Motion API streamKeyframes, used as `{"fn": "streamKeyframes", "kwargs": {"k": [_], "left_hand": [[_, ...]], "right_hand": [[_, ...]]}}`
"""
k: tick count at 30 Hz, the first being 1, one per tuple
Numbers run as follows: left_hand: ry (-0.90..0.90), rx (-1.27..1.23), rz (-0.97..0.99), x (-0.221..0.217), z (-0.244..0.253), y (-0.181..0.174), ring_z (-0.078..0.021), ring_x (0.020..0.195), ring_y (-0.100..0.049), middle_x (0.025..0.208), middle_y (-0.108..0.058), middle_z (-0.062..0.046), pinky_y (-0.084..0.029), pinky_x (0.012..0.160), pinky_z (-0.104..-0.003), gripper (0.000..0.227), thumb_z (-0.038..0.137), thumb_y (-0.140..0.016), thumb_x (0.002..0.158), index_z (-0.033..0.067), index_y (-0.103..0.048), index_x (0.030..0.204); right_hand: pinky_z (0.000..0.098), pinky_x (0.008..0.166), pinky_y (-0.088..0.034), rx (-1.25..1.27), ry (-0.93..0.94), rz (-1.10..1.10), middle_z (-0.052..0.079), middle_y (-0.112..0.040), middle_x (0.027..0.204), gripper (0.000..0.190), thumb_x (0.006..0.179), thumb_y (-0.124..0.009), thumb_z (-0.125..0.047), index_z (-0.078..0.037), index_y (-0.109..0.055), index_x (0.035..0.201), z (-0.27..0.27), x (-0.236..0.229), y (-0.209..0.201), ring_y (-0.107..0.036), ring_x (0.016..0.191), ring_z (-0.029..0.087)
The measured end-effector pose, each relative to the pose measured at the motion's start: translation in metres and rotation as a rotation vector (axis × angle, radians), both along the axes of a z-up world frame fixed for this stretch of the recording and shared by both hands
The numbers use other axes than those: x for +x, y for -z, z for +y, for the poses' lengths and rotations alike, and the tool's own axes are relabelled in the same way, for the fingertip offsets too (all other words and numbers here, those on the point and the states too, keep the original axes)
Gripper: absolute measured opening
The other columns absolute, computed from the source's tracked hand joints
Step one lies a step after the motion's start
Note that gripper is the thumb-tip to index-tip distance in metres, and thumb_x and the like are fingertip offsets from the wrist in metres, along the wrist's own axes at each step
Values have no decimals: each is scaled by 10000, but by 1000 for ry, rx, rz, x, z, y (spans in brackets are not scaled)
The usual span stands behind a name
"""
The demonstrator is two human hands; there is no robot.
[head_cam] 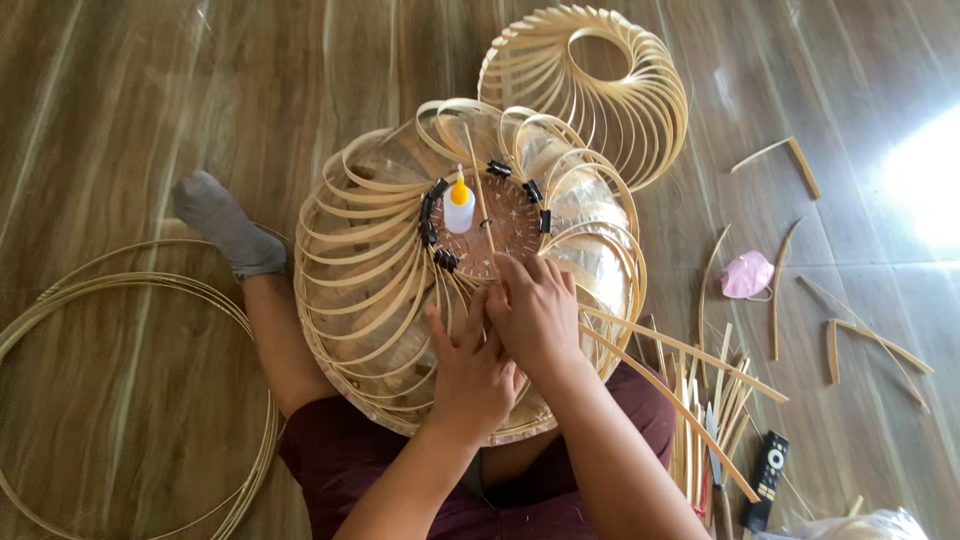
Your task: The person constructs a bamboo lampshade by gluing and clamping curved bamboo strips onto a circular frame, using a knife to trim pieces.
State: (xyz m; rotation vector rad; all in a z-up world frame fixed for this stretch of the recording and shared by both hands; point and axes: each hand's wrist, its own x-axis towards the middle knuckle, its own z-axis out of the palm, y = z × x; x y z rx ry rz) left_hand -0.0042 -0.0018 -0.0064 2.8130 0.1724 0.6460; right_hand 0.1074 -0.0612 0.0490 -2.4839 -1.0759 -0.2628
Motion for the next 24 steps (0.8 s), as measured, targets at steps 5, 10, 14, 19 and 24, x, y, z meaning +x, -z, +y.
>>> {"fn": "streamKeyframes", "kwargs": {"k": [5, 10, 14, 19, 24], "left_hand": [[-26, 8, 55, 3, -1, -6, -434, 1477, -207, 1529, -401, -138, -89, 947, -931, 654, 395, -645, 862, 141, -565, 1460], [-9, 2, 203, 3, -1, -11, -458, 1509, -160, 1539, -358, -141, -82, 952, -948, 611, 404, -639, 915, 172, -506, 1464], [-20, 15, 137, 2, -2, -11, -443, 1513, -137, 1572, -362, -96, -87, 962, -932, 640, 389, -635, 883, 171, -512, 1472], [-46, 39, 152, 2, -3, -8, -427, 1539, -118, 1589, -355, -114, -75, 993, -920, 577, 356, -612, 937, 163, -518, 1473], [7, -27, 282, 4, -2, -10, -454, 1534, -99, 1588, -300, -113, -36, 978, -948, 545, 437, -543, 981, 176, -500, 1457]], "right_hand": [[412, 826, -573, 176, -9, 308, 164, -596, 1185, 559, 814, -735, -197, -58, -622, 1344, -12, -4, -11, -680, 941, 282], [406, 829, -581, 250, 41, 204, 140, -614, 1240, 333, 816, -741, -129, -59, -739, 1142, -8, -9, -7, -697, 1024, 296], [402, 826, -591, 257, 31, 147, 133, -614, 1265, 292, 822, -693, -85, -42, -754, 1103, -6, -10, 1, -707, 1001, 270], [420, 839, -577, 257, 20, 98, 147, -612, 1260, 288, 807, -689, -65, -30, -750, 1086, -6, -12, 10, -702, 984, 290], [405, 913, -575, 229, 16, 15, 122, -653, 1240, 309, 879, -724, -157, -57, -714, 1171, -14, -5, 3, -696, 1055, 291]]}}
